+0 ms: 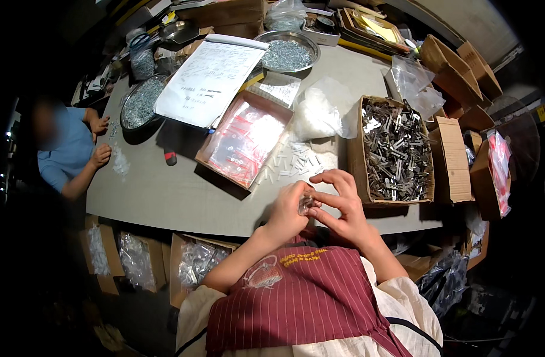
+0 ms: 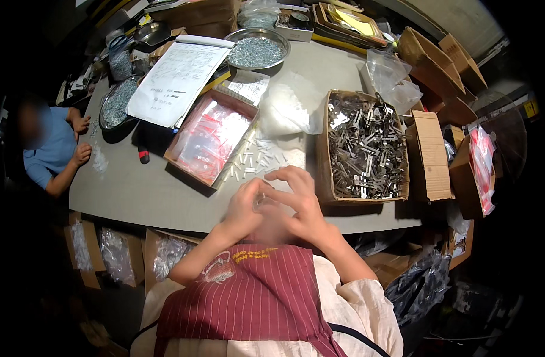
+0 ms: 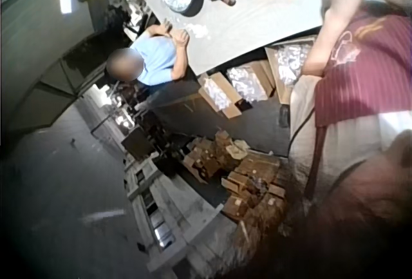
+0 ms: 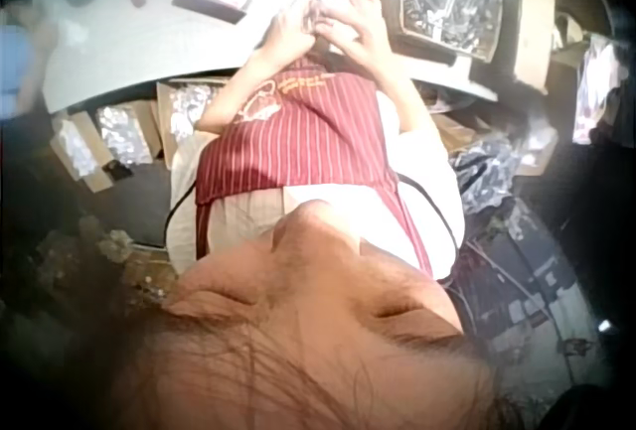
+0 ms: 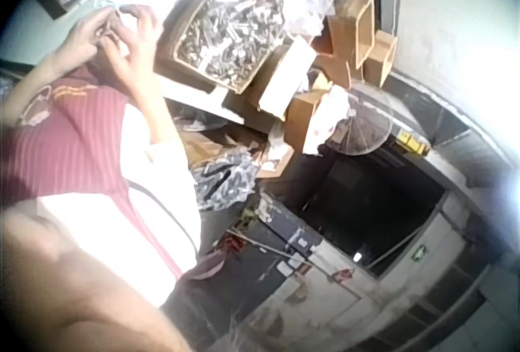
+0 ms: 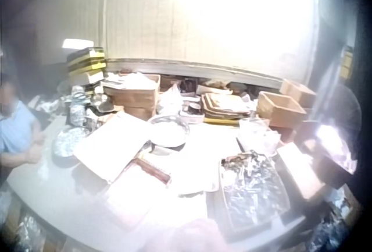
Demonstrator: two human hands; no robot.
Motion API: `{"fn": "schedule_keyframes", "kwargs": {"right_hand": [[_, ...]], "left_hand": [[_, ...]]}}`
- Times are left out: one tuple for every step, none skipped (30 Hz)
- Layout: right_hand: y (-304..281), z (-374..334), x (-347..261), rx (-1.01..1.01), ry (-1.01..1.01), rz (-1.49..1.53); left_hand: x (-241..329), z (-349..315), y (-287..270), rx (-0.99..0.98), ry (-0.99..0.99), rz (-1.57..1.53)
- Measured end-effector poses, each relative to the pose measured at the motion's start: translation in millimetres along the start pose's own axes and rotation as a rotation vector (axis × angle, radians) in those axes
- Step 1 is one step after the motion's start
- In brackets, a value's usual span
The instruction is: The person picks small metallic components from a cardboard box and places them into small plastic bags on a table. The person then picks up a clipboard with a document and walks through a warehouse area filled with stacked boxes.
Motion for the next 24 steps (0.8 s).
{"fn": "schedule_keyframes", "kwargs": {"right_hand": [[-2.4, 1.0, -5.1, -0.018, -0.035, -0.029], [-5.7, 2.4, -9.0, -0.035, -0.070, -0.057], [-9.3, 3.6, -12.0, -0.049, -0.104, -0.089], [-10.1, 4.8, -13.7, -0.079, -0.148, -0.146], [-8.5, 6.3, -11.6, -0.090, -0.142, -0.164], [-6.5, 8.2, -9.0, -0.097, -0.134, -0.185], [-5.6, 10.7, -7.9, -0.105, -0.127, -0.205], [-9.7, 12.9, -10.2, -0.052, -0.146, -0.212], [-10.2, 14.1, -6.4, -0.067, -0.049, -0.095], [-9.7, 14.4, -0.6, -0.084, 0.047, 0.022], [-8.7, 14.5, 5.4, -0.100, 0.144, 0.140], [-8.7, 17.1, 6.5, -0.050, 0.093, 0.112], [-7.4, 17.0, 7.8, -0.056, 0.129, 0.117], [-6.7, 17.2, 7.3, -0.062, 0.165, 0.121], [-5.8, 18.1, 7.2, -0.067, 0.199, 0.126], [-1.7, 18.9, 11.9, -0.056, 0.223, 0.172], [2.4, 19.4, 15.4, -0.075, 0.250, 0.202], [5.8, 19.6, 18.1, -0.093, 0.277, 0.232], [8.3, 20.1, 19.1, -0.111, 0.305, 0.262], [10.7, 21.0, 18.3, -0.153, 0.330, 0.320], [13.0, 22.6, 17.7, -0.146, 0.317, 0.294], [16.9, 24.4, 17.4, -0.139, 0.303, 0.267], [19.9, 25.9, 16.4, -0.132, 0.289, 0.241], [23.8, 27.0, 15.5, -0.191, 0.316, 0.246]], "left_hand": [[-1.4, -1.6, -0.6, 0.004, -0.014, -0.014], [-3.5, -3.4, -0.9, 0.009, -0.027, -0.028], [-4.7, -4.2, -0.8, 0.011, -0.037, -0.044], [-6.8, -5.9, 0.0, -0.006, -0.065, -0.090], [-9.0, -8.2, 0.2, -0.024, -0.093, -0.135], [-8.9, -7.3, -0.1, -0.043, -0.119, -0.182], [-7.0, -6.3, -3.3, -0.024, -0.128, -0.189], [-3.6, -5.1, -7.7, -0.005, -0.137, -0.196], [-0.7, -4.3, -12.6, 0.018, -0.148, -0.202], [-10.9, -5.5, -13.0, 0.057, -0.179, -0.328], [-13.2, -5.1, -15.9, 0.086, -0.219, -0.380], [-15.1, -6.2, -18.9, 0.117, -0.263, -0.430], [-15.7, -6.5, -21.5, 0.148, -0.306, -0.480], [-12.8, -4.9, -21.5, 0.203, -0.310, -0.491], [-12.4, -4.2, -23.2, 0.210, -0.326, -0.507], [-12.5, -4.1, -25.0, 0.217, -0.342, -0.523], [-12.9, -4.3, -26.5, 0.224, -0.358, -0.540], [-12.8, -4.5, -28.1, 0.240, -0.358, -0.532], [-12.9, -4.8, -29.6, 0.256, -0.358, -0.525], [-12.7, -5.6, -31.2, 0.272, -0.359, -0.517], [-12.1, -6.1, -34.5, 0.227, -0.339, -0.391], [-11.8, -7.4, -39.6, 0.183, -0.318, -0.265], [-11.0, -8.1, -42.5, 0.139, -0.297, -0.138], [-8.6, -7.9, -44.2, 0.128, -0.256, -0.067]]}}
Point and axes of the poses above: each hand's wrist, its own z-axis towards the middle knuckle, its own y-axis out of the palm, x = y × z, the point moved 4 cm from there along z, towards the middle knuckle, and after that the axes turned 13 degrees about y, right-handed, at the moved point
